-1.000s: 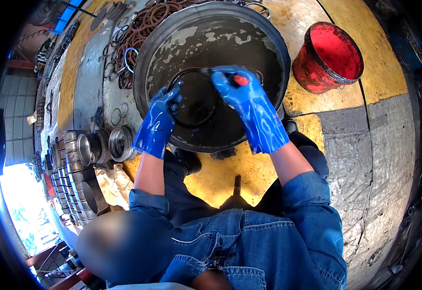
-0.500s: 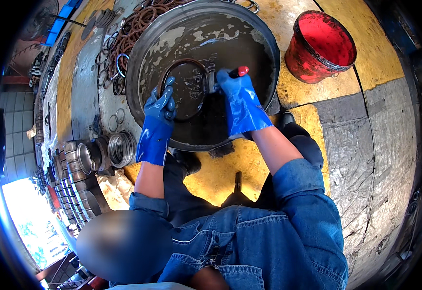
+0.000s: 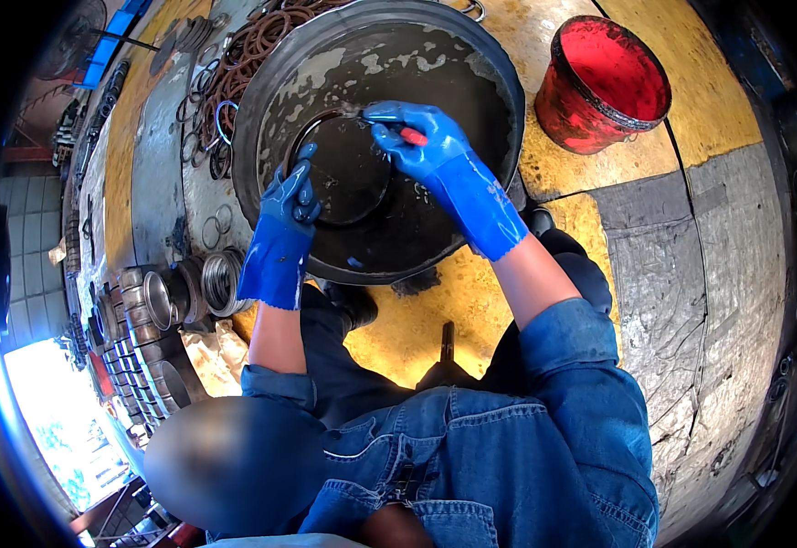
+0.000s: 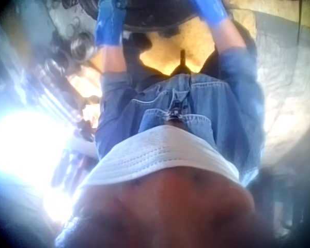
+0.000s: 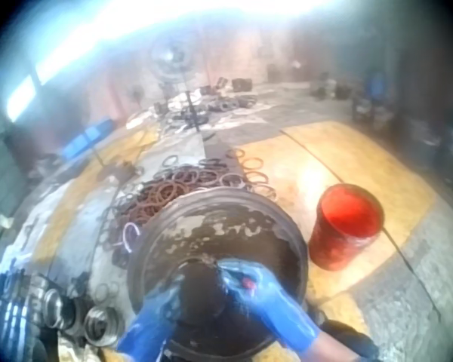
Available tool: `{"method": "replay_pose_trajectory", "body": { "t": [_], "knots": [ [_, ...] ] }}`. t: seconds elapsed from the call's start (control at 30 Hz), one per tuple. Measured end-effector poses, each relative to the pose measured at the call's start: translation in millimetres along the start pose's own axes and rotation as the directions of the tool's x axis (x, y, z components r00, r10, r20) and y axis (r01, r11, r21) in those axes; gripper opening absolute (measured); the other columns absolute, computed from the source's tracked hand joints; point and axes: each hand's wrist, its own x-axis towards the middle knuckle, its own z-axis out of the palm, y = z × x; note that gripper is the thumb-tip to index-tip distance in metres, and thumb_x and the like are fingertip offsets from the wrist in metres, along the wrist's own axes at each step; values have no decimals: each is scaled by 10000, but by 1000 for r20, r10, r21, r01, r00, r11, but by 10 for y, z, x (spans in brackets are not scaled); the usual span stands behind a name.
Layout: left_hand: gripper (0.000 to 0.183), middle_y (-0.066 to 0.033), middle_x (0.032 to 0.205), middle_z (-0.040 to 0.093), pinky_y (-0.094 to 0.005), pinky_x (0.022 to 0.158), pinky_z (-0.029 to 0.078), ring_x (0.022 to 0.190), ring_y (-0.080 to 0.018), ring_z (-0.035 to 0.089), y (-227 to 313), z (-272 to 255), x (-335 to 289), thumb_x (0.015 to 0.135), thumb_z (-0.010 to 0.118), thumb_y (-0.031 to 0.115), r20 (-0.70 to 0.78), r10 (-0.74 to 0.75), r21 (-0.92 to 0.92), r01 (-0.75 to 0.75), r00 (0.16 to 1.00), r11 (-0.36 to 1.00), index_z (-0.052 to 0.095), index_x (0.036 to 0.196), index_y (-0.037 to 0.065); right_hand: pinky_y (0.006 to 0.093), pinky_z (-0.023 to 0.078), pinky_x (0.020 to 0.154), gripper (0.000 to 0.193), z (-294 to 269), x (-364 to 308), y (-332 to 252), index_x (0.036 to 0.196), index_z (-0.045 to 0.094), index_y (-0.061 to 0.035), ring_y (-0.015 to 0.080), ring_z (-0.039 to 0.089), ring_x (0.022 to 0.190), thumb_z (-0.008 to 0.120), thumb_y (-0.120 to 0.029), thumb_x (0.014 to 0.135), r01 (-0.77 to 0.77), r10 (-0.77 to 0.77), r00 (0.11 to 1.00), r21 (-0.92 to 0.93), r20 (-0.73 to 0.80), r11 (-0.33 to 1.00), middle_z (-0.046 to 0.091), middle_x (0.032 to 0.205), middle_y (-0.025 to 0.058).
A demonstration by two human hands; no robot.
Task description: The person cleans a circular metal part using a brush inside a bucket of fluid, scrubbing the inner and outer surfaces while rotating the part.
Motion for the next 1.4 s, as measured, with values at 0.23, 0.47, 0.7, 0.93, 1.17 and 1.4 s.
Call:
{"method": "replay_pose_trajectory", "body": {
  "t": [0.23, 0.47, 0.7, 0.93, 1.17, 1.4],
  "knots": [
    [359, 36, 659, 562, -203, 437, 332, 473, -46, 446, 9, 146, -39, 986, 643, 112, 11, 92, 76, -93, 996, 993, 635, 1340, 51, 326, 551, 760, 162, 5, -112, 147, 984, 778, -65, 191, 715, 842, 692, -179, 908, -485, 514, 855, -244, 71, 840, 765, 891, 92],
    [378, 30, 610, 514, -229, 435, 288, 438, -57, 384, -23, 208, 6, 995, 633, 120, -76, 128, 221, -108, 989, 969, 608, 1365, 51, 344, 543, 704, 199, 284, -514, 321, 897, 759, -35, 164, 684, 725, 694, -222, 899, -614, 601, 786, 62, 145, 787, 742, 793, 65],
    [376, 27, 597, 502, -239, 430, 294, 427, -66, 385, -51, 17, 58, 1000, 626, 136, -47, 55, 96, -51, 997, 994, 605, 1368, 62, 388, 569, 769, 303, -26, -292, 264, 1018, 745, -127, 253, 725, 804, 691, -378, 858, -521, 562, 822, -519, -91, 678, 732, 915, 173],
    [422, 32, 568, 467, -265, 430, 298, 409, -80, 367, -50, 26, 54, 1010, 605, 152, -89, -57, 98, 66, 994, 993, 553, 1420, 69, 359, 571, 900, 290, 67, -69, -17, 1179, 734, -97, 254, 719, 972, 719, -55, 893, 184, -185, 983, -37, -11, 982, 744, 1113, 116],
    [388, 26, 591, 491, -234, 438, 294, 443, -68, 389, -98, 80, 43, 1005, 612, 120, 13, 23, 41, -24, 1000, 999, 588, 1387, 54, 343, 554, 891, 238, -68, -98, 442, 1116, 758, -137, 261, 719, 974, 698, -248, 915, -221, 219, 975, -121, -28, 968, 752, 1077, 101],
    [353, 16, 598, 521, -234, 442, 305, 459, -69, 421, -89, 62, 44, 999, 611, 92, 3, 154, 84, -154, 988, 985, 611, 1347, 33, 310, 533, 806, 231, 223, -472, 433, 1045, 773, -76, 150, 690, 844, 711, -236, 890, -543, 503, 818, 89, 278, 835, 765, 925, 68]
  ]
}}
